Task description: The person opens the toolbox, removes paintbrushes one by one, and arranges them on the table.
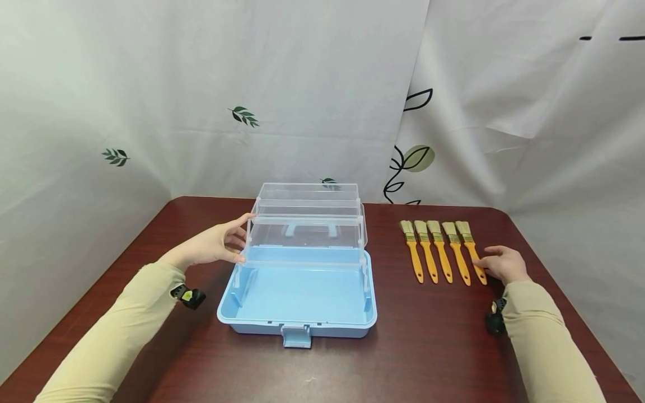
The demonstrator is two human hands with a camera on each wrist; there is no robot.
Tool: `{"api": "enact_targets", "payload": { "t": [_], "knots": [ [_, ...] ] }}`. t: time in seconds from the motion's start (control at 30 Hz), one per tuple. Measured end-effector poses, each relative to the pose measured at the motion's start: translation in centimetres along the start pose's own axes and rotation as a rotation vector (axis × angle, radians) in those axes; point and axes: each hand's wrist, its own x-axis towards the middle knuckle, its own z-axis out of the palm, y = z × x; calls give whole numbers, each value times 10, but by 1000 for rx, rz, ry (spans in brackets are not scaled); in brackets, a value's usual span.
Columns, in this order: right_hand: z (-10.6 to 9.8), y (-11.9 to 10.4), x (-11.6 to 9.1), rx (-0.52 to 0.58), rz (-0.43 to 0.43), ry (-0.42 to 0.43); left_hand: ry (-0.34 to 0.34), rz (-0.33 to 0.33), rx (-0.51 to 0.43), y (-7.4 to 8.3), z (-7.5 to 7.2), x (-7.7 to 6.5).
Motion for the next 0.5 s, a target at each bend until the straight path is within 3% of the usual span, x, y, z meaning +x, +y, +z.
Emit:
{"api": "enact_targets", "payload": {
  "t": [0.5],
  "knots": [
    [-1, 5, -2, 18, -57, 18, -13, 6, -4, -1, -1, 0]
  ]
}}
